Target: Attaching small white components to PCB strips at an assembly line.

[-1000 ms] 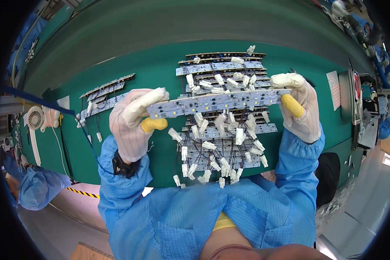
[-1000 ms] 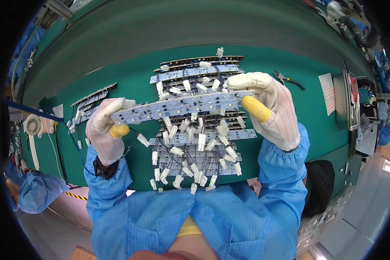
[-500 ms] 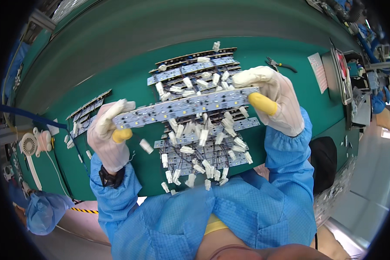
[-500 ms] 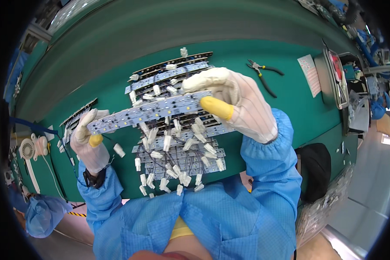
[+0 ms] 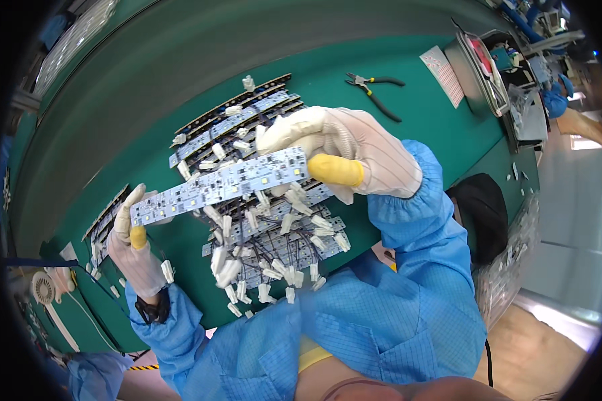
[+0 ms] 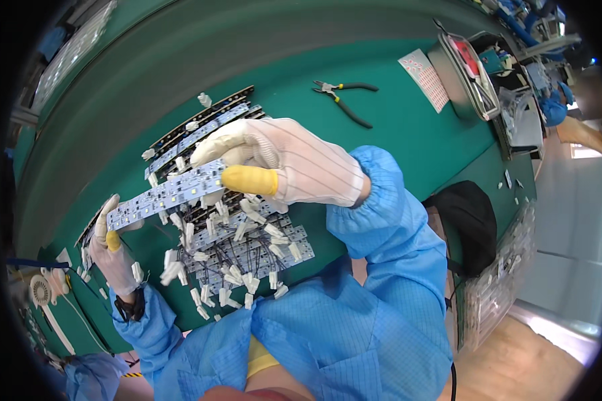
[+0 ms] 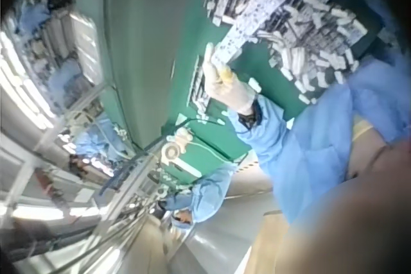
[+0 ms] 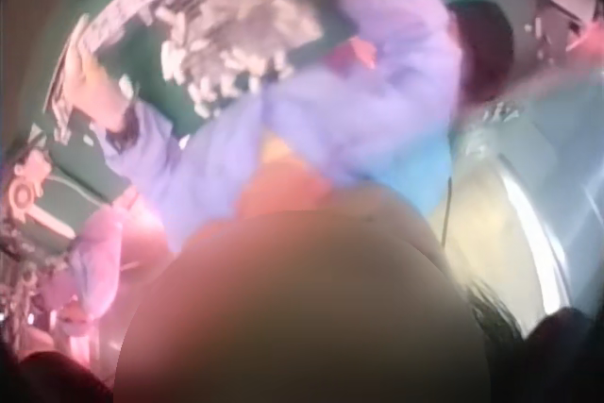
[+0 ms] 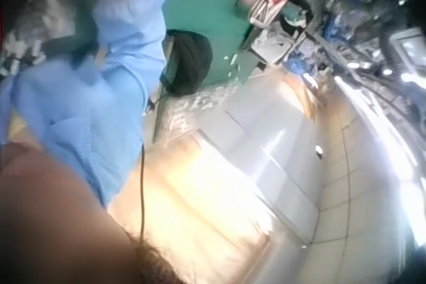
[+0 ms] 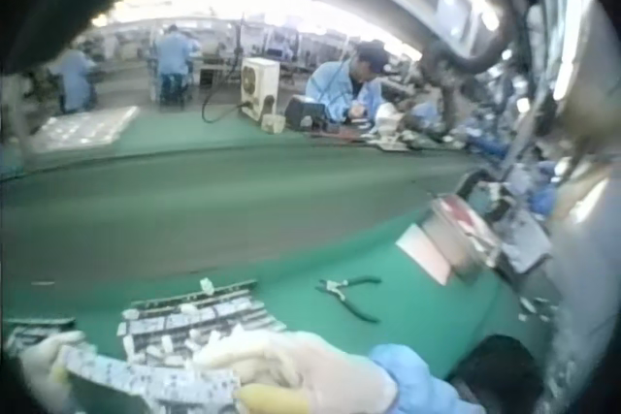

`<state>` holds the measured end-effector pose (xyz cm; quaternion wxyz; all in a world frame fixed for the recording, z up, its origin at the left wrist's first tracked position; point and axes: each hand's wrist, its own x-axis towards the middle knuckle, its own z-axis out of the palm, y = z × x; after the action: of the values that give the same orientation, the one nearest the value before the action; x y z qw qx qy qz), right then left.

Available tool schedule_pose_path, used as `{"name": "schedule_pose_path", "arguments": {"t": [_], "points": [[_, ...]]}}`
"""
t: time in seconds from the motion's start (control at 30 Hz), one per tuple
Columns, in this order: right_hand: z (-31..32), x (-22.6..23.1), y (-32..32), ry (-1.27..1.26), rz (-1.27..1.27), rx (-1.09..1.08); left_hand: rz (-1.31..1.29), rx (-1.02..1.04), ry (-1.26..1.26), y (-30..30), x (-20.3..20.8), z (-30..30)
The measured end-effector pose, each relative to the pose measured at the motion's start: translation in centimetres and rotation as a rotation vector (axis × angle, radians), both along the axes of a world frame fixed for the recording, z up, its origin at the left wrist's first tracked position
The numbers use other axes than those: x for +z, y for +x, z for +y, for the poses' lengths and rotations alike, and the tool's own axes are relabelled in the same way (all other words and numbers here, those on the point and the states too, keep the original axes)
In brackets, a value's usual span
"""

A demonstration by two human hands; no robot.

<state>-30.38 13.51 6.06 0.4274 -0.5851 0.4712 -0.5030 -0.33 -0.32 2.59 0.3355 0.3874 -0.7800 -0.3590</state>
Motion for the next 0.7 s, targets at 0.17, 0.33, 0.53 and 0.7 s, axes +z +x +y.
{"name": "schedule_pose_path", "arguments": {"t": [0.17, 0.33, 0.53, 0.7], "points": [[0.2, 1.0, 0.1, 0.120, -0.031, -0.006, 0.029, 0.004, 0.022, 0.5, -0.4, -0.1], [-0.7, -0.6, -0.5, -0.086, 0.182, -0.014, 0.241, -0.012, 0.007, 1.1, -1.5, 0.1], [-0.6, -1.8, -0.3, 0.029, -0.015, -0.118, 0.434, -0.127, 0.077, 0.8, -1.1, 1.1], [-1.4, -1.9, -0.5, -0.121, 0.309, -0.133, 0.440, -0.211, -0.078, 0.6, -0.8, 1.0]]}}
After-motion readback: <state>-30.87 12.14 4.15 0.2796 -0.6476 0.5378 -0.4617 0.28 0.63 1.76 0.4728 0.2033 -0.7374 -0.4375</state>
